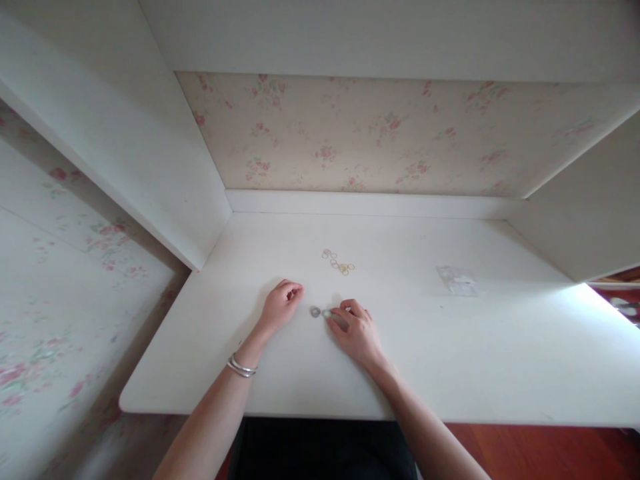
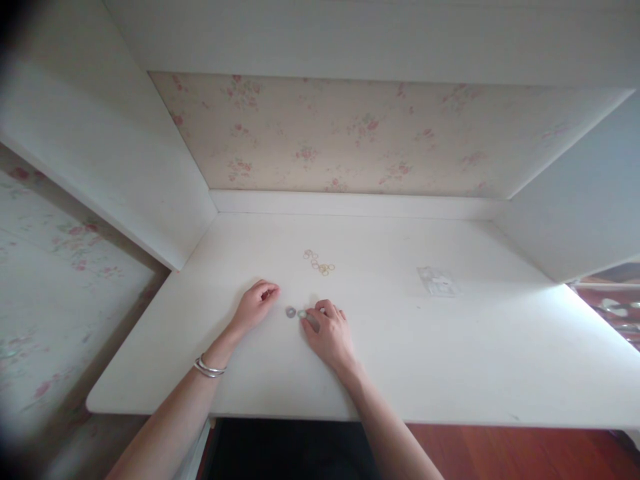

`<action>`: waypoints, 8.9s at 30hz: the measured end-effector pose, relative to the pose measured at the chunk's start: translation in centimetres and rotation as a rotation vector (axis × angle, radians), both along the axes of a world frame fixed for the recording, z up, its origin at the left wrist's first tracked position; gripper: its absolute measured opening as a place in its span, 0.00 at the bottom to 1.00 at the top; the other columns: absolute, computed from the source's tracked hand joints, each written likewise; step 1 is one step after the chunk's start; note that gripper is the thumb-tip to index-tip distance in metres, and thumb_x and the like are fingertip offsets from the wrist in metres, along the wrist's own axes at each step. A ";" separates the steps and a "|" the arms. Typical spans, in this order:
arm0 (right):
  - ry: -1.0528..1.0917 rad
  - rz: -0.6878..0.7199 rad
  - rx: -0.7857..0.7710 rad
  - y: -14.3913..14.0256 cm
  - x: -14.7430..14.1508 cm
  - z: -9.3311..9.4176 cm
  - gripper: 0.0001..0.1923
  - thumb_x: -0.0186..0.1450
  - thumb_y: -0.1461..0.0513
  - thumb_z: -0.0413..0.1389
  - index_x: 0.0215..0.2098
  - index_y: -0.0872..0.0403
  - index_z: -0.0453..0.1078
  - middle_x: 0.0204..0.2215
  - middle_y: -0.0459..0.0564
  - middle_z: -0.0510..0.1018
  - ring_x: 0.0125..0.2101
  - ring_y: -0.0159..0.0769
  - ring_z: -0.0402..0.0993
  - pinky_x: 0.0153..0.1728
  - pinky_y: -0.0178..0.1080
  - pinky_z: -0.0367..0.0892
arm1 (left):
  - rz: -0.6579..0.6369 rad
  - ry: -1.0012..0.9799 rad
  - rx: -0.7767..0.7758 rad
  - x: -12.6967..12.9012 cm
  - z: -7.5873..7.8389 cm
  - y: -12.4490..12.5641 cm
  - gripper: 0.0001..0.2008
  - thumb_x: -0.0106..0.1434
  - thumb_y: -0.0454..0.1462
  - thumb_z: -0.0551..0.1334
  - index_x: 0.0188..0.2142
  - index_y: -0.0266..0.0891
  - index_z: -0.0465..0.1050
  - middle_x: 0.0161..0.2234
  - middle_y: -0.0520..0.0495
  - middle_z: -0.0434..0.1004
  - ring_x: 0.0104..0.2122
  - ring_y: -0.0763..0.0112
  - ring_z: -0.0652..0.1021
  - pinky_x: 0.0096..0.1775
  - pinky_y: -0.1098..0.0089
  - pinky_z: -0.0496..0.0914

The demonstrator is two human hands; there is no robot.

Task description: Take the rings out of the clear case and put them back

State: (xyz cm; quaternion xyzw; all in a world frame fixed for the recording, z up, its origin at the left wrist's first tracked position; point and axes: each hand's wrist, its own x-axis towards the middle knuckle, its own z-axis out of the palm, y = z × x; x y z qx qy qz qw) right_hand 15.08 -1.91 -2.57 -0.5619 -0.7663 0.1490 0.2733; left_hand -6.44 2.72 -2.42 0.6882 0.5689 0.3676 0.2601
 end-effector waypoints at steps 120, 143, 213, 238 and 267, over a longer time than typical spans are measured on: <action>-0.116 0.037 0.008 -0.3 3.6 1.3 0.13 0.68 0.57 0.47 0.40 0.42 0.75 0.31 0.46 0.72 0.28 0.30 0.68 0.33 0.35 0.58 | -0.293 0.357 -0.007 5.4 3.8 3.4 0.09 0.64 0.37 0.54 0.34 0.39 0.72 0.36 0.48 0.71 0.35 0.71 0.74 0.41 0.71 0.67; 0.480 -0.235 0.013 0.3 4.4 -0.3 0.15 0.65 0.54 0.49 0.35 0.52 0.74 0.25 0.45 0.70 0.22 0.28 0.64 0.26 0.32 0.61 | -0.483 0.582 0.094 8.1 4.2 -2.0 0.09 0.64 0.35 0.56 0.33 0.41 0.75 0.31 0.48 0.70 0.33 0.70 0.72 0.38 0.68 0.65; -0.177 0.131 -0.018 -0.2 1.5 1.1 0.13 0.68 0.60 0.45 0.40 0.51 0.71 0.37 0.50 0.70 0.36 0.34 0.69 0.40 0.38 0.63 | 0.011 0.080 -0.015 0.6 0.3 -0.2 0.13 0.63 0.42 0.54 0.35 0.39 0.74 0.25 0.51 0.71 0.25 0.74 0.69 0.29 0.75 0.62; 0.281 -0.200 -0.040 -0.1 5.2 0.2 0.15 0.65 0.52 0.48 0.34 0.52 0.72 0.27 0.46 0.68 0.24 0.29 0.64 0.26 0.33 0.61 | -0.002 0.167 -0.049 0.8 0.0 0.5 0.12 0.63 0.42 0.54 0.35 0.40 0.73 0.25 0.52 0.71 0.25 0.74 0.70 0.30 0.74 0.63; 0.318 -0.142 -0.093 0.1 6.1 0.1 0.14 0.65 0.54 0.47 0.33 0.51 0.72 0.27 0.45 0.70 0.24 0.28 0.65 0.27 0.31 0.60 | -0.286 0.374 -0.063 6.9 1.7 3.8 0.08 0.63 0.35 0.55 0.35 0.39 0.73 0.38 0.47 0.71 0.36 0.71 0.74 0.42 0.71 0.67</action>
